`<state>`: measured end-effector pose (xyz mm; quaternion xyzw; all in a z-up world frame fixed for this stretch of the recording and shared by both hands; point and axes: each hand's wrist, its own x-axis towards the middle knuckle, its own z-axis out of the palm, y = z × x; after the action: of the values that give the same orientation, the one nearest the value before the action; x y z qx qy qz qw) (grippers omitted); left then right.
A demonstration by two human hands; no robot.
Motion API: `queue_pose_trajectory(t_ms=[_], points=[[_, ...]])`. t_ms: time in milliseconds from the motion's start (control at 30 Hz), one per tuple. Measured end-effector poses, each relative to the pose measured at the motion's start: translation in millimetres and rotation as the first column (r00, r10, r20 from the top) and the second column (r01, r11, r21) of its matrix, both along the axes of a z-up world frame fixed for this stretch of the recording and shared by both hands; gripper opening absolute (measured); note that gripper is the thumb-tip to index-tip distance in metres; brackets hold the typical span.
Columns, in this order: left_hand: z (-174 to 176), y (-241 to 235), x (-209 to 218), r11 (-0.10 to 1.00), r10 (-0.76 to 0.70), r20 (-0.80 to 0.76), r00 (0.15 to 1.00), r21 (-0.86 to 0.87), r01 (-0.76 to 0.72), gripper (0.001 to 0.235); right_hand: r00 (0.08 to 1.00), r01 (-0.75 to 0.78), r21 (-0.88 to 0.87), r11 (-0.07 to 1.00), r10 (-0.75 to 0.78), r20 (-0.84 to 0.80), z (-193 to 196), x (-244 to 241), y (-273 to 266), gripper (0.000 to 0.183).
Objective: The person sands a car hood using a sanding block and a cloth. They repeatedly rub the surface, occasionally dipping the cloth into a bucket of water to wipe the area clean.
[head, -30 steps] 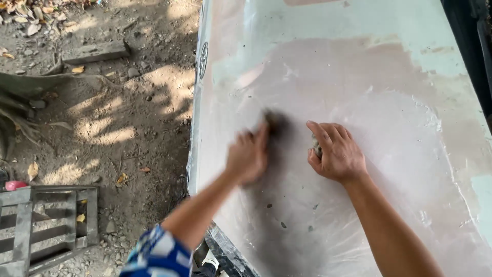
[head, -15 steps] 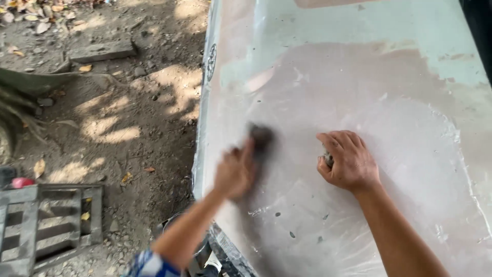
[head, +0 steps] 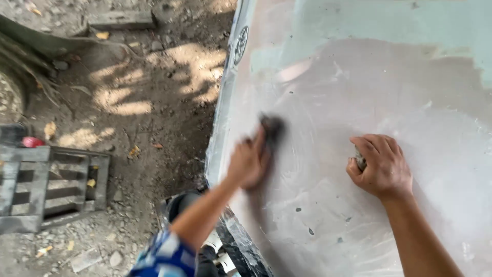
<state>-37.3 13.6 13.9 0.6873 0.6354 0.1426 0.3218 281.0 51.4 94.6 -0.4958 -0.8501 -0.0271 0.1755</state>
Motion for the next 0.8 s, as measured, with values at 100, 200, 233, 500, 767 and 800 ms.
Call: queue_pose_trajectory(t_ms=[100, 200, 233, 500, 767, 800], points=[[-31, 88, -32, 0.892, 0.431, 0.149, 0.89, -0.22, -0.395, 0.067, 1.0, 0.02, -0.015, 1.0, -0.019, 0.013, -3, 0, 5, 0.04], [-47, 69, -24, 0.894, 0.447, 0.059, 0.893, -0.044, -0.445, 0.07, 0.999, -0.032, 0.032, 0.999, 0.031, 0.032, -2, 6, 4, 0.041], [-41, 40, -14, 0.939, 0.342, -0.004, 0.94, 0.053, -0.341, 0.073, 1.0, -0.017, 0.023, 1.0, 0.017, 0.015, -3, 3, 4, 0.04], [-67, 39, -35, 0.991, 0.131, -0.015, 0.991, 0.035, -0.13, 0.072, 0.999, -0.029, 0.047, 0.998, 0.028, 0.022, -2, 3, 8, 0.038], [-21, -31, 7, 0.996, 0.077, -0.059, 0.995, -0.048, -0.08, 0.068, 0.999, -0.038, 0.042, 0.998, 0.037, 0.023, 0, 0, 4, 0.037], [-9, -41, 8, 0.995, 0.082, -0.066, 0.994, -0.045, -0.085, 0.068, 0.999, -0.043, 0.046, 0.998, 0.042, 0.016, 0, -1, 6, 0.037]])
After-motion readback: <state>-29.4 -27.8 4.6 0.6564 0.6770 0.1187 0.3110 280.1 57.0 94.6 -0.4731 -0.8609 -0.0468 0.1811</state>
